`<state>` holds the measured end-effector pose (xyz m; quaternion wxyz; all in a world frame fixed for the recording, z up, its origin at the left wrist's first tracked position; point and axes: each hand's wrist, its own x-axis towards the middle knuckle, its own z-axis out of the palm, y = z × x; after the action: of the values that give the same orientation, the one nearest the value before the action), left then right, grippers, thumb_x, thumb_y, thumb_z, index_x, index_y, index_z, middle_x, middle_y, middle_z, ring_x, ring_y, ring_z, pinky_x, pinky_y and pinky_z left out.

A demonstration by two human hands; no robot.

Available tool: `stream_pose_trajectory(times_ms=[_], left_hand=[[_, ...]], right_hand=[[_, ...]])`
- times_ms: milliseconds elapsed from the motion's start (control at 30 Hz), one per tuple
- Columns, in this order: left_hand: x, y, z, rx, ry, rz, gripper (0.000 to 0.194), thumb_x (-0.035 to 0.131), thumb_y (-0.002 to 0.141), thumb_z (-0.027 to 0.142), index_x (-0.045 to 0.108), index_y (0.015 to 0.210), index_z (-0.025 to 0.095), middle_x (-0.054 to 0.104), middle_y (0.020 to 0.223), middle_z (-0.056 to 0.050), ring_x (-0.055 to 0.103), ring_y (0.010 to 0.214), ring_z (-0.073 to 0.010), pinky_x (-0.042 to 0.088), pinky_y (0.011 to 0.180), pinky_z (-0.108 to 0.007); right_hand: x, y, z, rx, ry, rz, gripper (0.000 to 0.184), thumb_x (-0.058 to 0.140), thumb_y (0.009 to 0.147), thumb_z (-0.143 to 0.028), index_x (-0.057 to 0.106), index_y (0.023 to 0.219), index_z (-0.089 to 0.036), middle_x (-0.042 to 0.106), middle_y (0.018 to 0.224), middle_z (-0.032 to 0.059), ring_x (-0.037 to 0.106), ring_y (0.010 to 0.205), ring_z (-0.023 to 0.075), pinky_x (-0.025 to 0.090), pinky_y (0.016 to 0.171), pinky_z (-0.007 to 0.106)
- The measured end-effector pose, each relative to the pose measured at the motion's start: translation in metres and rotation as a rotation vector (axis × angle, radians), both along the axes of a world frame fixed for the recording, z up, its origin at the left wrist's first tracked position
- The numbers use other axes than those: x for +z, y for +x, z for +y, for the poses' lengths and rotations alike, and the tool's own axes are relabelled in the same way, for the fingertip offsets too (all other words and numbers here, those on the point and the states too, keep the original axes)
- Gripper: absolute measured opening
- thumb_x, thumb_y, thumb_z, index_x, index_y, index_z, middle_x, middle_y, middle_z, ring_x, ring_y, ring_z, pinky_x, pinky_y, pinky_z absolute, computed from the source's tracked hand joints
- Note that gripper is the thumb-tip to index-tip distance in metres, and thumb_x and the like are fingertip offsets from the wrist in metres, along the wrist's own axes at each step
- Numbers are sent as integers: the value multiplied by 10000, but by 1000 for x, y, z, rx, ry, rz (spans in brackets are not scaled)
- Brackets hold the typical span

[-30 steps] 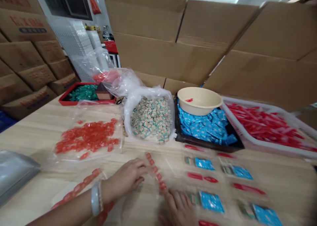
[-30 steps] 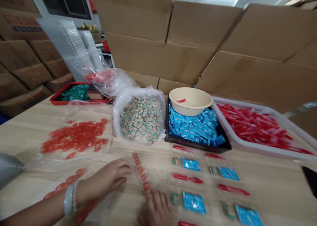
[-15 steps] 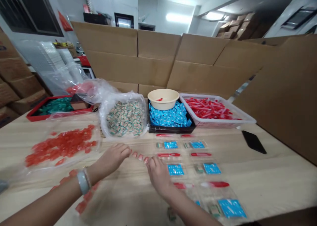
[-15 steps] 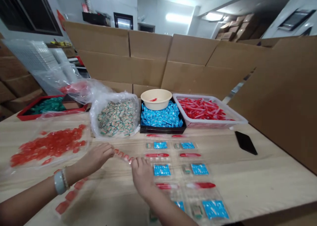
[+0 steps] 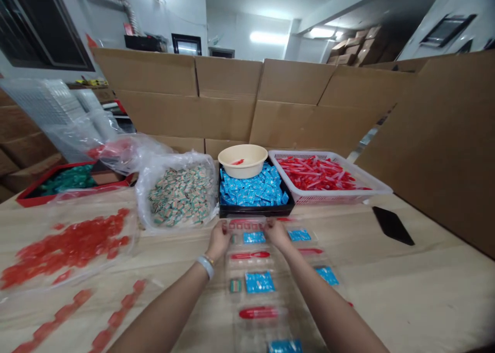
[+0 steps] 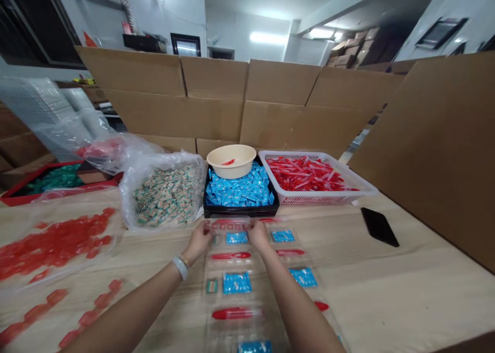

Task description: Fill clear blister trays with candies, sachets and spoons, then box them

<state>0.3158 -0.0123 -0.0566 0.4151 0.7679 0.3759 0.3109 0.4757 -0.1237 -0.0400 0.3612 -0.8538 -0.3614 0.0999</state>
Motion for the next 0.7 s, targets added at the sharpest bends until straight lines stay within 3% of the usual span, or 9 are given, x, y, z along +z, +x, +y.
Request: stream_pose_trajectory(times_ms=[67,167,267,433,533,600,700], left_hand=[[-10,3,0,18,-18,26,302,475,705,89,486,1006,94,572,775,-35,559,727,-135,440,695,-265],[-12,2,4,19,-36,82,338,492,705,110,479,1042,90,571,726,-26,561,682,-138,443,650,-257],[-8,1,6,13,-33,134,433,500,712,140,426,1136,90,558,678,-14,556,635,-145,440,614,-257],[-4,8,-8,-12,35,197,459,509,704,147,454,1159,117,552,849,-86,559,712,-177,418,703,-296],[11,5,-16,-24,72,219,433,500,714,163,481,1144,116,524,949,-124,557,749,-189,407,737,-302],[29,-19,-15,-26,100,218,442,514,710,170,471,1148,127,515,994,-118,543,814,-183,400,767,-277],[50,-106,-15,-4,139,239,243,484,749,219,560,973,164,547,926,-70,523,840,-169,397,776,-263]], right_hand=[[-6,2,6,-17,-68,-28,219,456,763,-181,560,932,-88,638,781,109,587,758,183,397,647,249],[-6,4,8,-15,-158,-72,255,451,782,-218,562,975,-94,640,837,134,588,808,199,391,668,257],[0,7,9,-12,-242,-119,262,460,781,-233,582,967,-95,635,870,155,585,837,217,391,671,267],[10,0,15,-41,-365,-218,253,416,786,-155,626,900,-72,604,918,199,590,798,229,393,635,289],[14,-13,9,0,-374,-325,316,344,788,-77,619,939,-117,542,1066,172,548,901,232,386,697,315],[17,-19,2,55,-379,-372,318,344,786,-75,629,914,-133,533,1077,152,495,981,253,365,762,349],[23,-34,-5,100,-349,-451,288,391,799,-169,596,990,-107,523,1065,175,448,1010,297,339,805,410]])
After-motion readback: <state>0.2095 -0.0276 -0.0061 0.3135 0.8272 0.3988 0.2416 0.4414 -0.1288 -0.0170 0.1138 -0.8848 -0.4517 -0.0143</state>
